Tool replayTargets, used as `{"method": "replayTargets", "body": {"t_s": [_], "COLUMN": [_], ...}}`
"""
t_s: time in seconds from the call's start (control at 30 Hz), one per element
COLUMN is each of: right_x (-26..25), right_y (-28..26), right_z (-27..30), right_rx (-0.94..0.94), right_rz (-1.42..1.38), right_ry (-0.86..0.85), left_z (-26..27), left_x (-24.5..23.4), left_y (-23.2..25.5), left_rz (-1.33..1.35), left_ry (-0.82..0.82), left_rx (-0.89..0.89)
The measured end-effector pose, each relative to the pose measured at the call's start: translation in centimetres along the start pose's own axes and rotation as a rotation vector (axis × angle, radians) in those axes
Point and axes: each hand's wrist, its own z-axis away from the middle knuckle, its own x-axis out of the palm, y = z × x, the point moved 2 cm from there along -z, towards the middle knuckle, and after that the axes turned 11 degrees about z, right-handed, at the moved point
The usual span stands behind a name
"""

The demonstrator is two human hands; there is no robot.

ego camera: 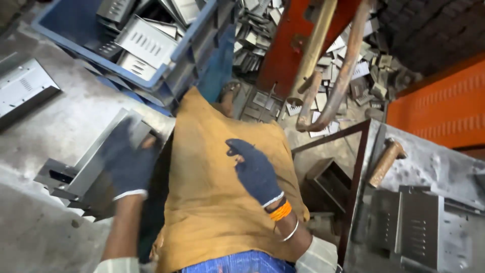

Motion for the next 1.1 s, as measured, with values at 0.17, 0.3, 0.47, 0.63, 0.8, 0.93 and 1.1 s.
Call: {"method": "replayTargets", "body": {"t_s": [0.17, 0.3, 0.47, 0.63, 0.8, 0.93, 1.1], "right_x": [1.1, 1.1, -0.7, -0.7, 1.2, -2.0, -3.6], "right_y": [-4.3, -8.2, -16.1, -20.3, -10.5, -7.4, -4.3], "right_z": [-1.2, -2.7, -5.3, -7.1, -5.1, -2.0, 1.7], "right_rx": [0.079, -0.09, -0.392, -0.559, -0.109, 0.218, 0.458], "right_rz": [0.056, -0.034, 0.174, 0.388, 0.552, 0.652, 0.694], "right_ry": [-0.164, -0.227, 0.022, 0.264, 0.247, 0.159, 0.145], "left_z": [1.2, -2.1, -5.3, -6.5, -9.7, -15.3, -23.2], "left_x": [-4.4, -7.5, -13.9, -15.5, -12.5, -2.5, 13.8], "left_y": [-8.0, -7.1, -0.6, 9.6, 13.7, 4.5, -6.5], "left_rz": [-0.351, -0.541, -0.476, -0.475, 0.0, 0.512, 0.034], "left_ry": [-0.068, -0.074, -0.091, -0.386, 0.049, 0.124, -0.151], "left_rx": [-0.12, 0.082, 0.299, 0.561, 0.92, 0.346, -0.124]}}
